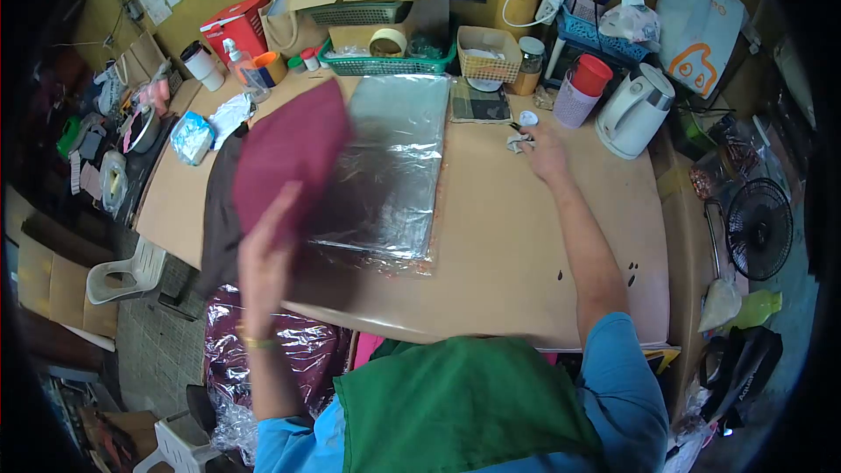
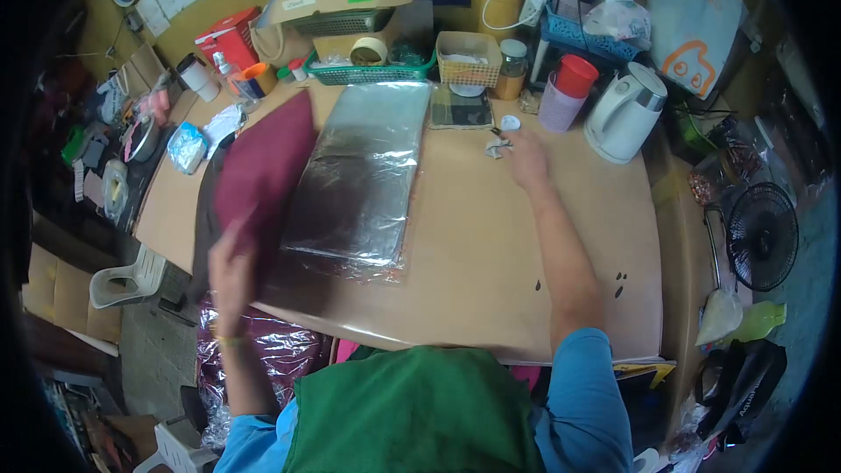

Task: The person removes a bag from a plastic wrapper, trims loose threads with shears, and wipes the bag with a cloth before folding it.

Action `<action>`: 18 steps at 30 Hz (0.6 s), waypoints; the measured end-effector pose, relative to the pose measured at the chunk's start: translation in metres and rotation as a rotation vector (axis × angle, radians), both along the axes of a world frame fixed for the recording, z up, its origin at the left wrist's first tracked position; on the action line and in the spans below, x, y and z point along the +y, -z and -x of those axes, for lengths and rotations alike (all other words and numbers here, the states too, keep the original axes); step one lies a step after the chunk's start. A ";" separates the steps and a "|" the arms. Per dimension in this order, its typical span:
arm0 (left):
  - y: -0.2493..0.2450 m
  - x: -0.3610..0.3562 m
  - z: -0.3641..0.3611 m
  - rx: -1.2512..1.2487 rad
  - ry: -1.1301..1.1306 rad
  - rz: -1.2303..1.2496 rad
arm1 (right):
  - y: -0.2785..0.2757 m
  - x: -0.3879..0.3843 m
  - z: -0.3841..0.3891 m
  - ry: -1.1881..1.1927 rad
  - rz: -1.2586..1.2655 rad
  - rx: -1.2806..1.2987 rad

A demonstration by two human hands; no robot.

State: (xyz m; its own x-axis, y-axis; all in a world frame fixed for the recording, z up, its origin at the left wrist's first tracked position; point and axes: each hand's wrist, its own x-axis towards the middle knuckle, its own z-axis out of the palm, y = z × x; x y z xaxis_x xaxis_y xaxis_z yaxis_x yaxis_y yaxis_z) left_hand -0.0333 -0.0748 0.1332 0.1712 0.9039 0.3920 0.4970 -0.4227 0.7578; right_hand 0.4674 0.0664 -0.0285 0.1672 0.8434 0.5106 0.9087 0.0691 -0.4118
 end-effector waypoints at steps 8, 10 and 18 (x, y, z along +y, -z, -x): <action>0.099 -0.034 -0.125 0.719 0.539 0.036 | -0.014 0.011 0.002 0.038 0.160 0.000; 0.122 -0.035 -0.132 0.836 0.527 -0.005 | -0.028 0.022 -0.006 0.125 0.146 0.397; 0.130 -0.039 -0.147 0.840 0.511 -0.021 | -0.018 0.013 -0.011 0.129 0.039 -0.016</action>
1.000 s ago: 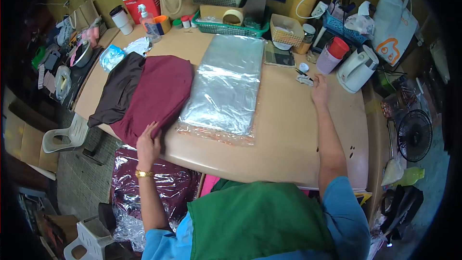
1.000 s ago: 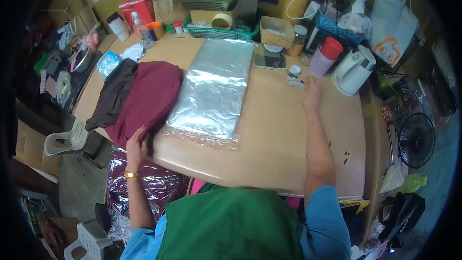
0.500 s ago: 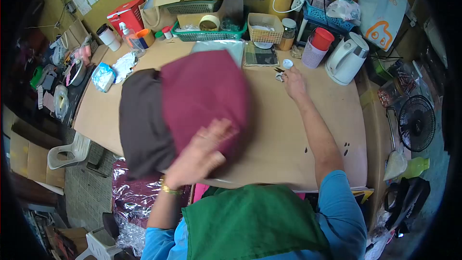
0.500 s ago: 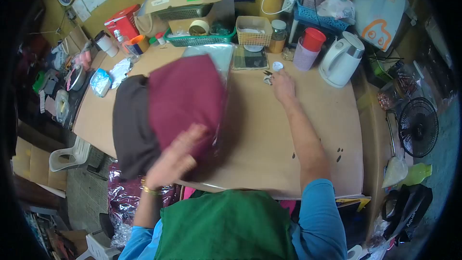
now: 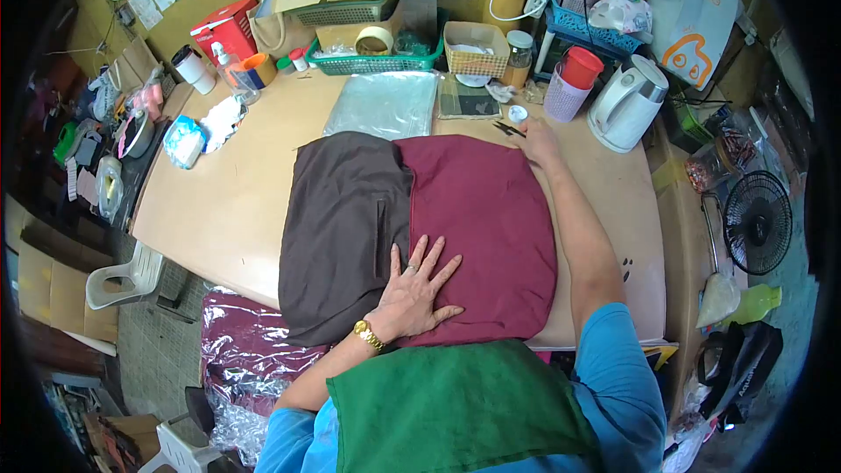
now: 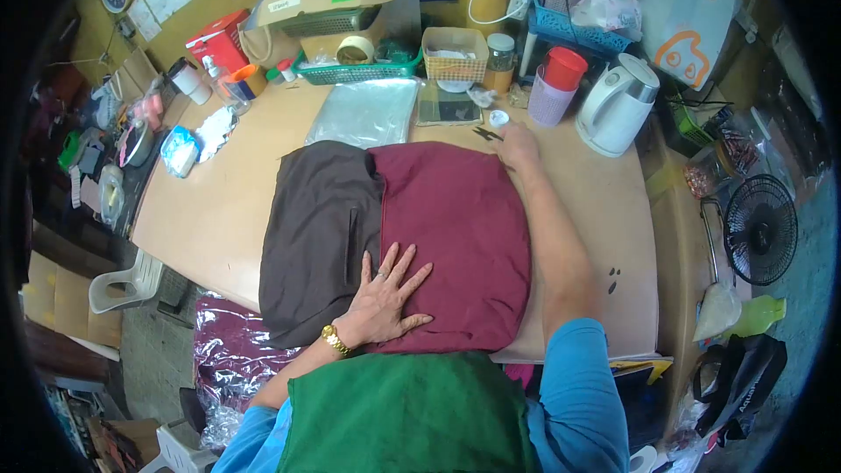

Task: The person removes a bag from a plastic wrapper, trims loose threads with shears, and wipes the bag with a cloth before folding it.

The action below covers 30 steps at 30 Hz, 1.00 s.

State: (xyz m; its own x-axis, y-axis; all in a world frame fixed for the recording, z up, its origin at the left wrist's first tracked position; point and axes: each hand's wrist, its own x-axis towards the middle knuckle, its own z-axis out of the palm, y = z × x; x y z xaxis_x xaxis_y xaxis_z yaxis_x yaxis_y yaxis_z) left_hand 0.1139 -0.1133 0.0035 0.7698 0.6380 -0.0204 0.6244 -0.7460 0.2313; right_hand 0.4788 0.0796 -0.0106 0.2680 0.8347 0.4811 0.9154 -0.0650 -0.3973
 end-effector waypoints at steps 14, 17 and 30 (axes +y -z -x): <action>-0.042 -0.005 0.022 -0.264 -0.233 -0.048 | -0.070 -0.105 0.066 -0.149 0.050 1.062; -0.002 -0.009 0.058 -0.046 -0.401 -0.096 | -0.037 -0.171 0.116 -0.270 0.245 0.486; -0.031 -0.019 0.080 -0.627 -0.163 0.431 | -0.035 -0.228 0.043 -0.263 0.596 -0.044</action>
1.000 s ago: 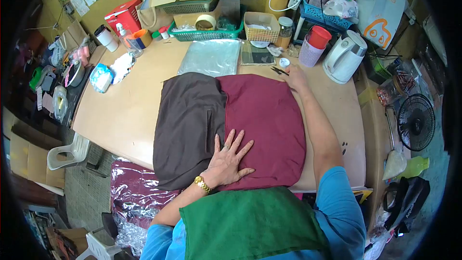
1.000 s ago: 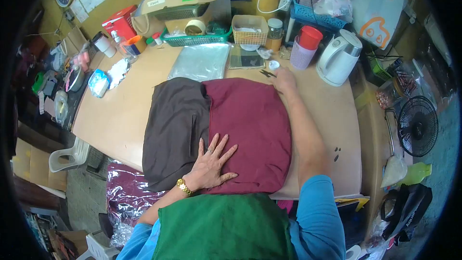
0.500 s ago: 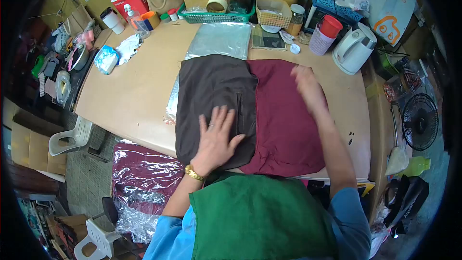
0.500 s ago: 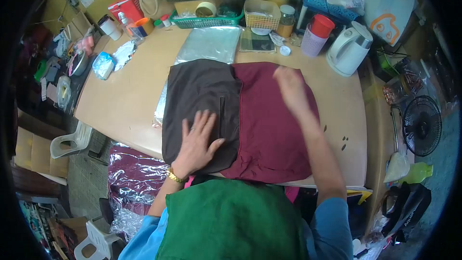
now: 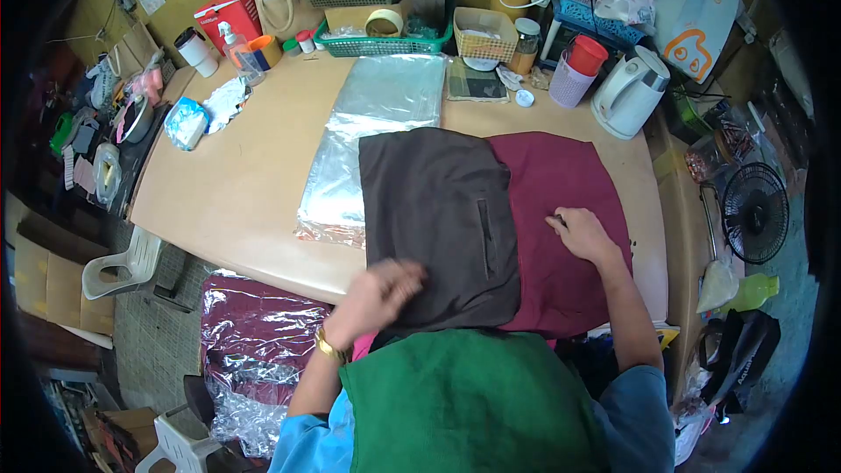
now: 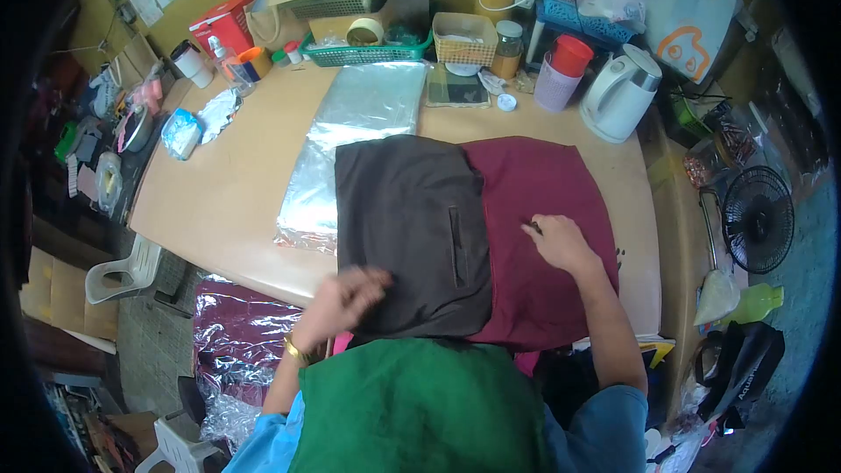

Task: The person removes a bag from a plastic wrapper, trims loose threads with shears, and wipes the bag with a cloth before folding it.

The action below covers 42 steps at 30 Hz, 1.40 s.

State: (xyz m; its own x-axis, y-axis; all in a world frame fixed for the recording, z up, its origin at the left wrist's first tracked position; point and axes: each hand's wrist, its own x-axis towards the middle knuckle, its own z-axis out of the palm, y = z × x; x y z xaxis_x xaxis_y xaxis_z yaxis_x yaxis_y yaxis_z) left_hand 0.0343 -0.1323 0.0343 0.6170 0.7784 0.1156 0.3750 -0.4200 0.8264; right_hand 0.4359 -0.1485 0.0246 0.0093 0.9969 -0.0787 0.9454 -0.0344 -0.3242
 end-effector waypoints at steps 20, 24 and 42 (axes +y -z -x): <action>-0.039 0.057 -0.071 -0.658 -0.054 0.292 | -0.078 0.061 0.135 -0.362 -0.393 1.074; -0.046 0.027 -0.071 -0.846 -0.195 0.283 | -0.065 0.053 0.136 -0.353 -0.123 1.037; -0.027 0.026 -0.049 -0.869 -0.180 0.726 | -0.052 0.001 0.150 -0.106 -0.457 0.890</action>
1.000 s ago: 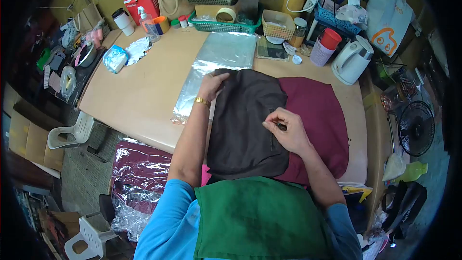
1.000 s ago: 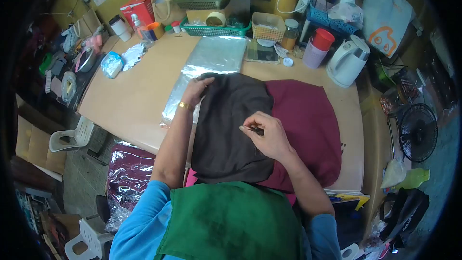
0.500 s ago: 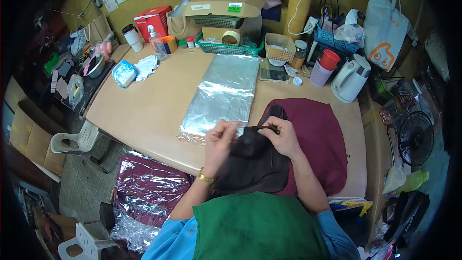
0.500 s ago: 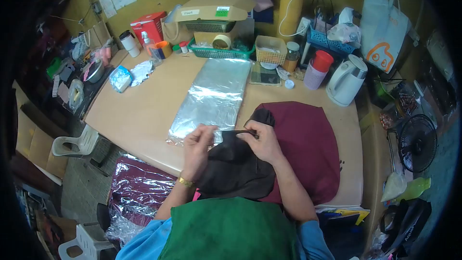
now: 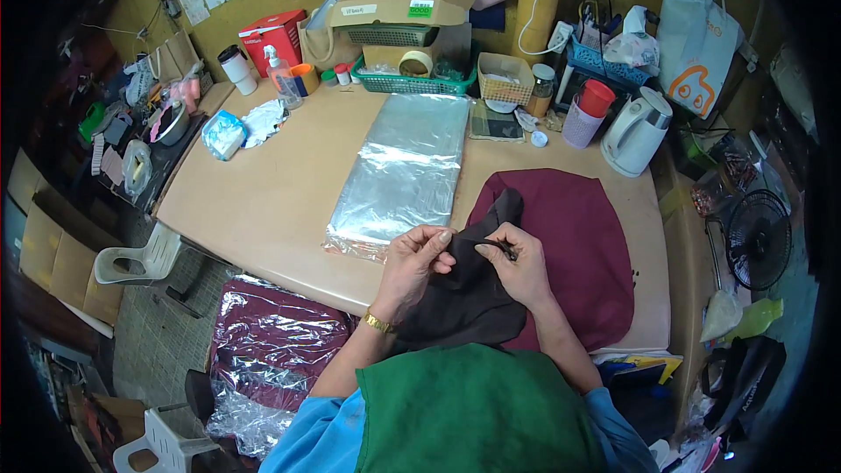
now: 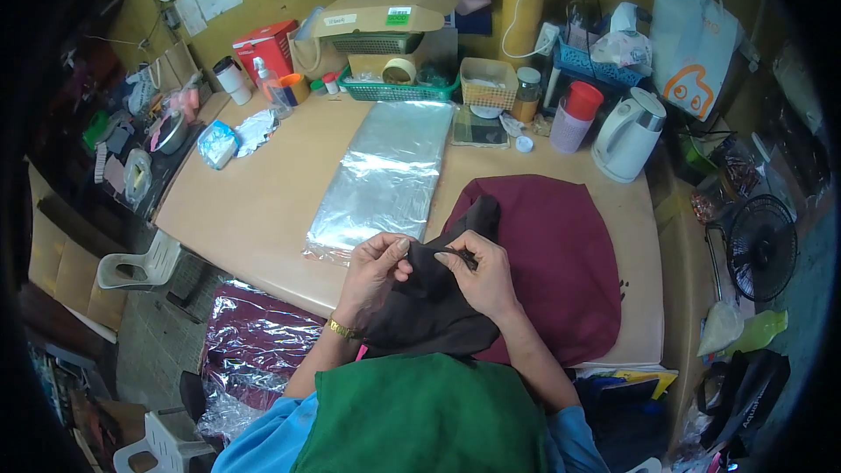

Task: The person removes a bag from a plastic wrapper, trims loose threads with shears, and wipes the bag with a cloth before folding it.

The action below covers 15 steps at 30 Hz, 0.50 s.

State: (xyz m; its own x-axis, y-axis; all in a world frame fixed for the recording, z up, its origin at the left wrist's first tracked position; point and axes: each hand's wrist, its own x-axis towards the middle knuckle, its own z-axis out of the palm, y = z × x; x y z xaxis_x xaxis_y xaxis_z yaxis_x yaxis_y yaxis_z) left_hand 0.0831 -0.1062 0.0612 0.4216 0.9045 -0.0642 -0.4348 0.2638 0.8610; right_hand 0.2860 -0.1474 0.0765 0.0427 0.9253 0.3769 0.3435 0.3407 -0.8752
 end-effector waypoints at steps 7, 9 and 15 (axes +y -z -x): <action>-0.009 -0.015 -0.014 -0.219 -0.059 0.059 | -0.041 -0.023 0.011 0.251 -0.285 -0.383; -0.007 -0.015 -0.014 -0.277 -0.034 0.036 | -0.053 -0.028 0.013 0.247 -0.389 -0.625; -0.011 -0.019 -0.017 -0.286 -0.073 -0.003 | -0.059 -0.033 0.017 0.306 -0.526 -0.705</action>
